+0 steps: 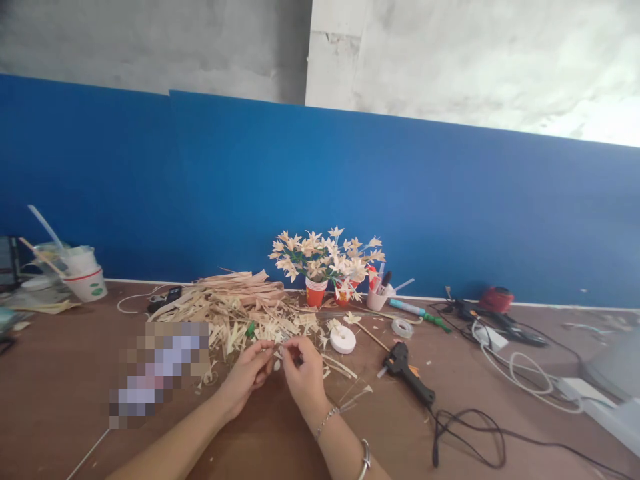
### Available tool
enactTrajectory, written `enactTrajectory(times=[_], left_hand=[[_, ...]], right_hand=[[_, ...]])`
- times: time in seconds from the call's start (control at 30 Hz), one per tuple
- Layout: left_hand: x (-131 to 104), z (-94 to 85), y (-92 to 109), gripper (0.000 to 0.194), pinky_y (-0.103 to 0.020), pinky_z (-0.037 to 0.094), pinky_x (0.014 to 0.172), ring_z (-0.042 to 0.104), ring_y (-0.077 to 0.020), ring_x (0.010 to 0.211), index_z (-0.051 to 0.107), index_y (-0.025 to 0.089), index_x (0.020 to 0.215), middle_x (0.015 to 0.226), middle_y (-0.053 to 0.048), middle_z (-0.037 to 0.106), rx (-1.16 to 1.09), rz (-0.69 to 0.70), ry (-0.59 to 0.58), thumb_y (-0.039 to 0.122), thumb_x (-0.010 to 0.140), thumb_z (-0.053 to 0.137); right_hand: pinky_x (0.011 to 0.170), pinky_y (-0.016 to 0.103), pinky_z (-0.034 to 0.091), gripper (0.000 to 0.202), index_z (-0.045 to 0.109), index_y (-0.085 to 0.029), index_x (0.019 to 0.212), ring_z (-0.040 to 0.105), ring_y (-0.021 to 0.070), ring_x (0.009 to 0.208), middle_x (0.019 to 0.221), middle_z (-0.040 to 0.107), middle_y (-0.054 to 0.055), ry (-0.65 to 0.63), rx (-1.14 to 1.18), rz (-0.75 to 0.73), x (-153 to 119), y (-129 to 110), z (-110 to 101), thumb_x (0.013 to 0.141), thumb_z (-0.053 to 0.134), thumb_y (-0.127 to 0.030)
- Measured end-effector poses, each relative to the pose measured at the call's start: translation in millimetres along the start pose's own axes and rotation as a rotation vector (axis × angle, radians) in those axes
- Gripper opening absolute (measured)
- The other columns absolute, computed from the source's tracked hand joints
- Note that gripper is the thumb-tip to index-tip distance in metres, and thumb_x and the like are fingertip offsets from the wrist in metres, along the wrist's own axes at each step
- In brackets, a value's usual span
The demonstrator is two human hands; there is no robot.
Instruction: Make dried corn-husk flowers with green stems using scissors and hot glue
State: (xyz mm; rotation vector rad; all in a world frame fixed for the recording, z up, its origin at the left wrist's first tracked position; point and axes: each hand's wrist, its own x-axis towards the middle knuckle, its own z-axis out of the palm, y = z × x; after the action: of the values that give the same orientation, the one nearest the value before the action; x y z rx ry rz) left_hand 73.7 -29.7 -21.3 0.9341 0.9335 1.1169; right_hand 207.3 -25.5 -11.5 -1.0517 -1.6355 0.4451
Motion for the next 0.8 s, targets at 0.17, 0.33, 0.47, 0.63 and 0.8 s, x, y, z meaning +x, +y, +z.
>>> enactTrajectory(times=[0.17, 0.33, 0.47, 0.63, 0.8], left_hand=[[1.8, 1.2, -3.9, 0.027, -0.017, 0.011, 0.036, 0.030, -0.0028, 0.033, 0.050, 0.018, 0.083, 0.051, 0.006, 0.052, 0.048, 0.050, 0.035, 0.040, 0.071, 0.058], [1.0, 3.4, -3.8, 0.026, -0.017, 0.012, 0.035, 0.030, -0.0027, 0.032, 0.049, 0.018, 0.081, 0.051, 0.006, 0.052, 0.057, 0.069, 0.043, 0.040, 0.070, 0.058], [0.1, 4.3, -3.1, 0.024, -0.017, 0.012, 0.035, 0.029, -0.0026, 0.032, 0.049, 0.017, 0.081, 0.050, 0.006, 0.051, 0.079, 0.061, 0.035, 0.038, 0.072, 0.056], [-0.1, 4.5, -3.5, 0.022, -0.016, 0.012, 0.035, 0.029, -0.0024, 0.032, 0.048, 0.017, 0.083, 0.050, 0.006, 0.051, 0.097, 0.047, 0.029, 0.036, 0.074, 0.054], [-0.7, 5.4, -3.1, 0.023, -0.016, 0.012, 0.035, 0.028, -0.0021, 0.032, 0.047, 0.017, 0.083, 0.050, 0.006, 0.051, 0.106, 0.040, 0.016, 0.037, 0.073, 0.054]], right_hand=[[0.058, 0.024, 0.043, 0.008, 0.055, -0.018, 0.072, 0.052, 0.0133, 0.063, 0.069, 0.058, 0.002, 0.007, -0.014, -0.007, -0.8, 1.7, 1.6, 0.076, 0.051, -0.022], [0.056, 0.024, 0.042, 0.008, 0.056, -0.017, 0.073, 0.051, 0.0126, 0.060, 0.070, 0.059, 0.002, 0.007, -0.017, 0.022, -1.0, 6.4, 2.4, 0.077, 0.051, -0.022], [0.056, 0.024, 0.042, 0.008, 0.056, -0.017, 0.073, 0.050, 0.0124, 0.060, 0.070, 0.058, 0.002, -0.001, -0.013, 0.035, -1.0, 8.0, 2.7, 0.077, 0.051, -0.022], [0.056, 0.023, 0.042, 0.008, 0.056, -0.017, 0.073, 0.050, 0.0124, 0.060, 0.070, 0.058, 0.002, -0.006, -0.019, 0.041, -0.6, 6.8, 2.2, 0.077, 0.051, -0.022], [0.056, 0.024, 0.042, 0.007, 0.056, -0.017, 0.074, 0.050, 0.0125, 0.059, 0.070, 0.058, 0.002, -0.002, -0.057, 0.057, -1.1, 5.2, 2.3, 0.076, 0.051, -0.020]])
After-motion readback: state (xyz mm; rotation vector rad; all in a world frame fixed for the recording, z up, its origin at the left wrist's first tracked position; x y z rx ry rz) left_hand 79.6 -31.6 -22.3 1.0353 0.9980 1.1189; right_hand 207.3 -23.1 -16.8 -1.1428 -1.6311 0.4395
